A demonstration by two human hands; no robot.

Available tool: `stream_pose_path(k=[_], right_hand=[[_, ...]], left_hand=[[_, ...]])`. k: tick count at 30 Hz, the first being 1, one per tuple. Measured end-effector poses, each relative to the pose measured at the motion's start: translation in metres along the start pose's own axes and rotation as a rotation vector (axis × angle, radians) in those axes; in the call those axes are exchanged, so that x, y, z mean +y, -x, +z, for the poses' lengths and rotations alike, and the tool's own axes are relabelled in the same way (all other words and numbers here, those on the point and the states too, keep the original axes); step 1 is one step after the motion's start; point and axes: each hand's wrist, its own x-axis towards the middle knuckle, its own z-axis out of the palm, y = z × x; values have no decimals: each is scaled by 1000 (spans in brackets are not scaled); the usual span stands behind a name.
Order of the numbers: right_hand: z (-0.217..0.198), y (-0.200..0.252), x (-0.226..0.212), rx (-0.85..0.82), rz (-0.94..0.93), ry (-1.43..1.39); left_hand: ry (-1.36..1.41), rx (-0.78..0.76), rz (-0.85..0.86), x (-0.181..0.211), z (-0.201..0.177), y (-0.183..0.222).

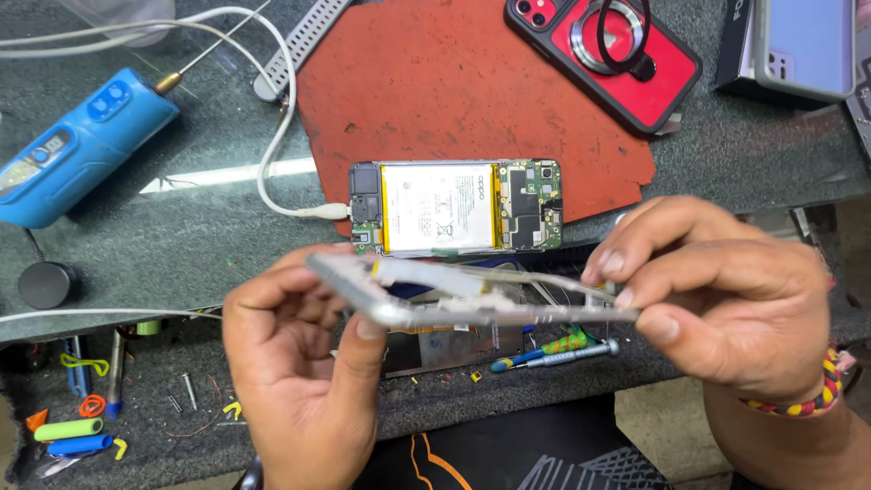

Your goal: The person disassembles a smartphone, removes the back cover, and detaches the internal components. They connect a charging cable to the motherboard, then remove the cable and place the phone on the workbench. The person handles the phone frame and other parts, then picks up a different smartphone and operates its touchscreen. Finally, they place the first phone's components back on the workbench.

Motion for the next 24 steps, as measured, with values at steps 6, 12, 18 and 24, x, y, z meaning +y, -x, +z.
stream_pose_path(k=[6,12,18,24], right_hand=[[13,18,8,-39,206,-18],[-4,30,17,-116,246,173],[-30,46,27,-118,396,667],[-55,64,36,89,524,1008]], left_hand=[[115,-33,-188,-9,-3,28],[146,117,-127,-14,-24,36],[103,-7,-48,-6,-84,27],[-90,105,-168,-21,-128,45]])
